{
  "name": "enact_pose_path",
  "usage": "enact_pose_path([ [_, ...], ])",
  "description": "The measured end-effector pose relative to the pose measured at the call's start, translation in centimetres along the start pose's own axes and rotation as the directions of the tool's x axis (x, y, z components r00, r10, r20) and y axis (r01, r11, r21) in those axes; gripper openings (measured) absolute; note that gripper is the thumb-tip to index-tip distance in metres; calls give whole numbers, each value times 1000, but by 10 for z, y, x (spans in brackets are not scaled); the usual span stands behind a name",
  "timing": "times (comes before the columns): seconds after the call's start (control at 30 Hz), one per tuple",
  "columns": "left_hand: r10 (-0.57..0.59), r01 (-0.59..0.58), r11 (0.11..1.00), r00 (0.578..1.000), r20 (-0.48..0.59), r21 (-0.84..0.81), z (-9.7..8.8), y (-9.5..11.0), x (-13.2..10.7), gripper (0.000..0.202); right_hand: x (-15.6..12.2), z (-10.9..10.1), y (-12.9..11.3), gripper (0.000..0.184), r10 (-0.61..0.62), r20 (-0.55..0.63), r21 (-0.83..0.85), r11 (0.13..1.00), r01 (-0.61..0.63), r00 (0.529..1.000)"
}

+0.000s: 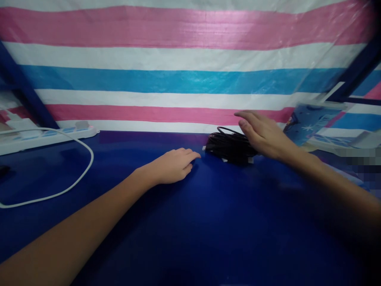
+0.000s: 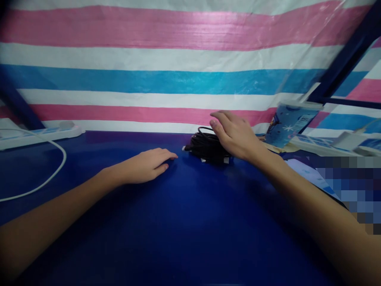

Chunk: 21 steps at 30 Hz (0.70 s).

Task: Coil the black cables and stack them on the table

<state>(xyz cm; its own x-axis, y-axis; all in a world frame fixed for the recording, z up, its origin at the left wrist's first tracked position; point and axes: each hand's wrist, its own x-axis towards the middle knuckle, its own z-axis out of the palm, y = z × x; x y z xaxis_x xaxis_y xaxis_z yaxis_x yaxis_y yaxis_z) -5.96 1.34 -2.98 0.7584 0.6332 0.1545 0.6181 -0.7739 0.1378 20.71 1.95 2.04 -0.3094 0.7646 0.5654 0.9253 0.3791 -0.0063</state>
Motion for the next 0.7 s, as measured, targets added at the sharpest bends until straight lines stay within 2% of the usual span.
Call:
enact_pose_path([
  [0.1,5,-5,1000,1000,-1,4,0,0,0,41,-3,1,-8,58,-8,30,27,1000,7,1000],
  [0.17,2,-2,1000,1000,1,8,0,0,0,40,-5,7,-10,58,-32,171,28,999,27,985],
  [0.23,1,-1,1000,1000,3,10,0,0,0,40,-7,15,-8,59,-26,332,-6,1000,30,943],
  [0.3,1,-1,1000,1000,10,7,1,1,1,40,-7,20,-4,62,12,408,-62,998,14,913],
  [0.37,-3,3,1000,1000,17,1,1,1,1,40,-7,19,-3,63,2,348,-105,994,37,937],
  [0.43,-8,8,1000,1000,19,-2,1,2,1,40,-9,12,-10,59,-79,197,-135,985,107,977],
  [0.5,-11,11,1000,1000,9,1,0,2,0,39,-18,1,-30,50,-176,11,-82,981,177,984],
  [0.53,-7,7,1000,1000,9,3,-1,3,0,38,-25,-5,-45,44,-207,-72,27,978,209,976],
  [0.57,-4,4,1000,1000,10,3,-1,3,0,37,-35,-10,-61,38,-244,-111,208,942,263,963],
  [0.6,-4,4,1000,1000,12,2,-2,4,0,37,-45,-15,-78,34,-289,-63,430,856,288,955],
  [0.63,-7,7,1000,1000,18,-2,-3,4,0,36,-55,-18,-95,33,-474,72,630,703,329,877],
  [0.67,-14,15,1000,1000,24,-9,-3,4,0,36,-64,-18,-109,31,-620,143,767,562,309,771],
  [0.7,-23,23,1000,999,30,-17,-3,5,0,36,-70,-16,-121,28,-737,185,847,455,275,650],
])
